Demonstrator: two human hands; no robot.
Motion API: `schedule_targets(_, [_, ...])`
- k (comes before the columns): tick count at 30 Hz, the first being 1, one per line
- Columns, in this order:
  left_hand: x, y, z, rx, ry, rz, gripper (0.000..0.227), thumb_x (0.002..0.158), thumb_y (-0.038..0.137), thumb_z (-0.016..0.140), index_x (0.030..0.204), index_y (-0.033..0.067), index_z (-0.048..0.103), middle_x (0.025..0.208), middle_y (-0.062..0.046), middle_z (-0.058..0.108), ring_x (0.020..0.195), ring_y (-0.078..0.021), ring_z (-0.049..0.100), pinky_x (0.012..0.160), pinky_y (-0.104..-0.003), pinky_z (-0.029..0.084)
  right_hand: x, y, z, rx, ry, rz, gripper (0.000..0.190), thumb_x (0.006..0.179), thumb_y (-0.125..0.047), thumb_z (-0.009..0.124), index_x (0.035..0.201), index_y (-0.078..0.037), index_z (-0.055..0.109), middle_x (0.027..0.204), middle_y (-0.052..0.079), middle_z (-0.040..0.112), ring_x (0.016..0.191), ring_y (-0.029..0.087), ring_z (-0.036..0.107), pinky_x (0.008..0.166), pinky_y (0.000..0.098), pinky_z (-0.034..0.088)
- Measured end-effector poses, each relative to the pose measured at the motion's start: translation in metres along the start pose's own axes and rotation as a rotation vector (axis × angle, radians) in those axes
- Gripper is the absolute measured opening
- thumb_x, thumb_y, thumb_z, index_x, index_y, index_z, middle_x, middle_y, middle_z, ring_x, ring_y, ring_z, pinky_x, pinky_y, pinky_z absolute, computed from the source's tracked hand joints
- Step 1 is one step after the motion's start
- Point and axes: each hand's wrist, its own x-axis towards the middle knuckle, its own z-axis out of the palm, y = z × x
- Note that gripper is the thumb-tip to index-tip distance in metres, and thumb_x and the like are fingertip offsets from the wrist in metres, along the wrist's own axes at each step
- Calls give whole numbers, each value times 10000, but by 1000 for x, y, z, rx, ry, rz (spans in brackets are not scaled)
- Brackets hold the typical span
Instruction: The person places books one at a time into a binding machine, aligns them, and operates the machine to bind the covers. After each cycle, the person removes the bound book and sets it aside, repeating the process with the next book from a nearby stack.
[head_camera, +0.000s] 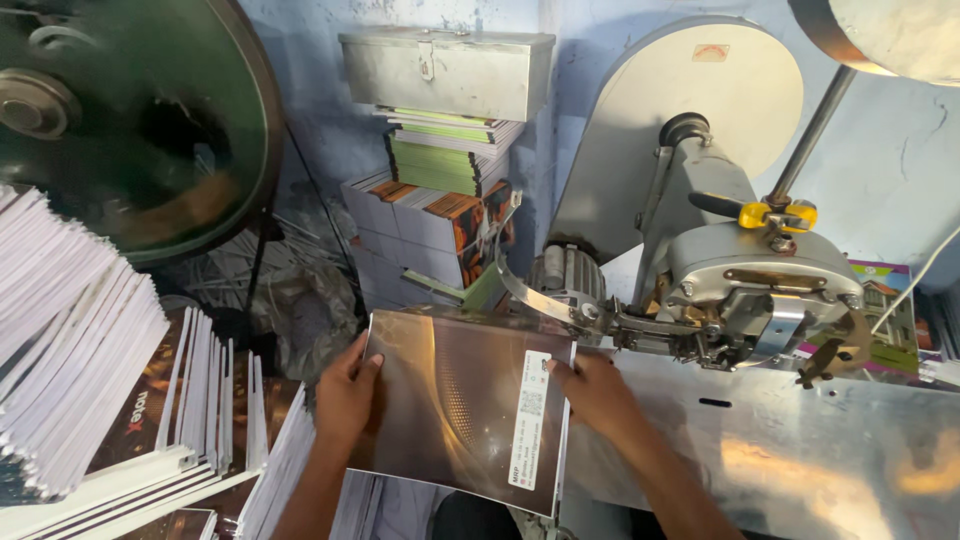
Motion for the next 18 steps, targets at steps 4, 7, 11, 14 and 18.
schedule_targets(4, [-3,6,5,-13,-4,-130,492,901,180,714,1380,85,652,1109,-182,781,944,-198,747,848,-318,542,-12,-14,-4,-133,66,61,354,943,-359,631,1050,-41,744,730,119,742,537,228,741,498,355,626])
schedule_targets(7, [-5,8,6,17,-10,-102,483,907,178,711,1377,80,654,1105,-181,785,933,-212,755,843,-319,547,-15,-17,-8,-163,72,41,362,941,-378,642,1030,-44,753,702,137,729,529,233,737,494,355,614])
schedule_targets(11, [-7,7,10,-75,-29,-111,499,910,154,702,1400,90,638,1086,-177,788,902,-194,711,812,-317,542,-15,-14,-14,-182,81,21,358,928,-384,652,1008,-51,754,671,119,738,514,227,740,492,354,604])
schedule_targets(14, [-8,20,9,1,-36,2,519,910,142,705,1420,133,609,1072,-170,762,899,-176,722,816,-306,541,-16,-12,-18,-180,82,26,358,922,-388,651,1006,-57,762,660,114,732,504,232,732,492,365,598])
schedule_targets(18, [-15,58,6,150,-154,-243,692,917,141,678,1555,335,495,883,-252,717,773,-292,659,781,-361,545,-17,-7,-27,-200,96,22,389,916,-408,673,983,-35,761,662,109,733,520,215,743,512,358,610])
